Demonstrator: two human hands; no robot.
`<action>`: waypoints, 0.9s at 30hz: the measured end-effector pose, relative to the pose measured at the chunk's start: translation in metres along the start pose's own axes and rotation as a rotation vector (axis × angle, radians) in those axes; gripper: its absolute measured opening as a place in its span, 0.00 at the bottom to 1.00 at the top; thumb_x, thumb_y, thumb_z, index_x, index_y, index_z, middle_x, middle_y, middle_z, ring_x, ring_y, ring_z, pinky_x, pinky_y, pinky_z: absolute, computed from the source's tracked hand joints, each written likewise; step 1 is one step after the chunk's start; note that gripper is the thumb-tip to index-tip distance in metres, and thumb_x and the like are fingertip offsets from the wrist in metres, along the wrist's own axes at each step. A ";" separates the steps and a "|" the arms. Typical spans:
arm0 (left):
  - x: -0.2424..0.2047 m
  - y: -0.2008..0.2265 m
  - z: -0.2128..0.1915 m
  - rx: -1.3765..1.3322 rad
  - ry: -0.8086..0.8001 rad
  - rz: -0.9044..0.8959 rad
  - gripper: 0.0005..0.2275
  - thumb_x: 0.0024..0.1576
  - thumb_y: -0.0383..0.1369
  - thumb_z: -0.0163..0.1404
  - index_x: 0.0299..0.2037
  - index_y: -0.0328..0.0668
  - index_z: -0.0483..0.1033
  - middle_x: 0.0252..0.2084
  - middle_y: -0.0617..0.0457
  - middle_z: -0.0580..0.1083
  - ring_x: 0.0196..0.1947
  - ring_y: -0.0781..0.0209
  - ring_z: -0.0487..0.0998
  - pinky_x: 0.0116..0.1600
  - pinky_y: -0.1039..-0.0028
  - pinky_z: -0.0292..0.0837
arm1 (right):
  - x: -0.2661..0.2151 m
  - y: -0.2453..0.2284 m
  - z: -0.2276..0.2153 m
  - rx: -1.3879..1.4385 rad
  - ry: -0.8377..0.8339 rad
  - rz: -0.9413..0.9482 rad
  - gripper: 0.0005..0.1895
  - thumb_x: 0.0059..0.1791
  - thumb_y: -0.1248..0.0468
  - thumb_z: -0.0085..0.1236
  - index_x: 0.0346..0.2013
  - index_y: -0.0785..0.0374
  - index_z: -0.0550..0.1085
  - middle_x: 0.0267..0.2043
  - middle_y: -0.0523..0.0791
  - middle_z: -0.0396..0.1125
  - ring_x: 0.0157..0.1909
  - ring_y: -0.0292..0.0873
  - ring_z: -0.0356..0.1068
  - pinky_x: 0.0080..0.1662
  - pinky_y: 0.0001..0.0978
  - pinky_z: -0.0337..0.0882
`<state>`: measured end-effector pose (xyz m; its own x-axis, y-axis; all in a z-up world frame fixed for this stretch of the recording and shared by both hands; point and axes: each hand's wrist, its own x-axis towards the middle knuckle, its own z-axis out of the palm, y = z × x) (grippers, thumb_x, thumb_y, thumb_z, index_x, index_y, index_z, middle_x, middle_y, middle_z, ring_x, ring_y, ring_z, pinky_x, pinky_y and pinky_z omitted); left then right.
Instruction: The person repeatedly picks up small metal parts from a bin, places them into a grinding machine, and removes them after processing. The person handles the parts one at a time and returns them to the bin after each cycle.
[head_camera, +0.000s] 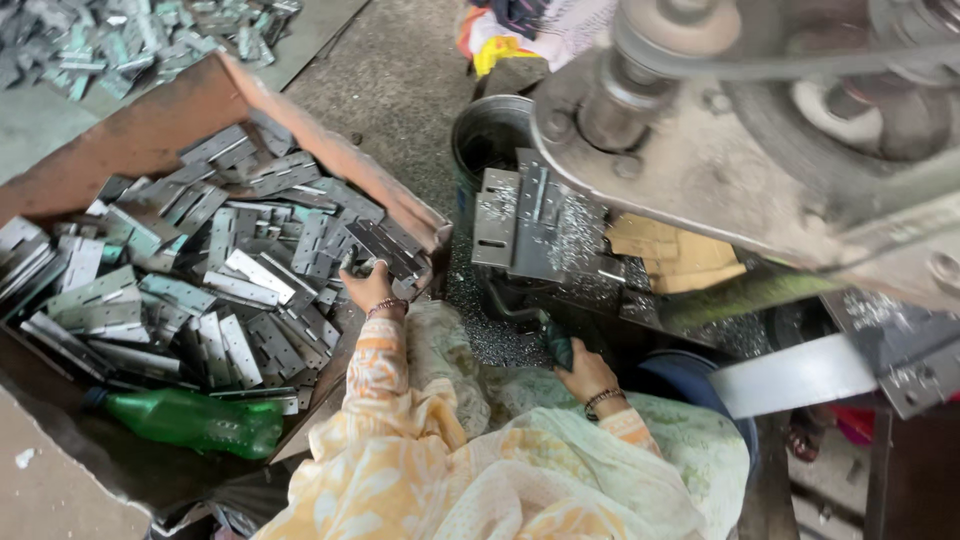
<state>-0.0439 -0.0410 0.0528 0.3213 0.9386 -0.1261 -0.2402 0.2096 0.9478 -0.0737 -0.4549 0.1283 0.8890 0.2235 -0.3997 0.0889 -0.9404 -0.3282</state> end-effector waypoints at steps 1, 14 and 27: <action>-0.017 0.012 0.006 -0.087 -0.093 0.048 0.24 0.49 0.19 0.56 0.58 0.36 0.68 0.49 0.48 0.74 0.45 0.58 0.76 0.51 0.71 0.75 | 0.000 0.000 0.001 0.000 -0.006 0.005 0.37 0.44 0.51 0.64 0.62 0.60 0.62 0.43 0.60 0.74 0.47 0.63 0.75 0.48 0.54 0.75; -0.205 0.051 0.094 1.558 -1.147 1.069 0.22 0.62 0.47 0.46 0.62 0.46 0.71 0.73 0.46 0.60 0.74 0.46 0.56 0.76 0.35 0.31 | -0.010 -0.012 -0.003 0.029 0.013 0.010 0.31 0.44 0.55 0.64 0.58 0.63 0.64 0.45 0.60 0.73 0.48 0.64 0.74 0.50 0.55 0.75; -0.200 0.018 0.099 1.362 -1.104 1.258 0.25 0.61 0.38 0.44 0.70 0.46 0.63 0.70 0.36 0.62 0.72 0.36 0.56 0.74 0.37 0.36 | -0.014 -0.015 -0.006 0.062 0.015 -0.007 0.28 0.45 0.57 0.63 0.54 0.65 0.65 0.44 0.58 0.74 0.49 0.63 0.74 0.49 0.55 0.75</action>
<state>-0.0222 -0.2524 0.1244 0.9387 -0.2161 0.2685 -0.2252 -0.9743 0.0033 -0.0843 -0.4451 0.1440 0.8950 0.2255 -0.3849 0.0671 -0.9210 -0.3838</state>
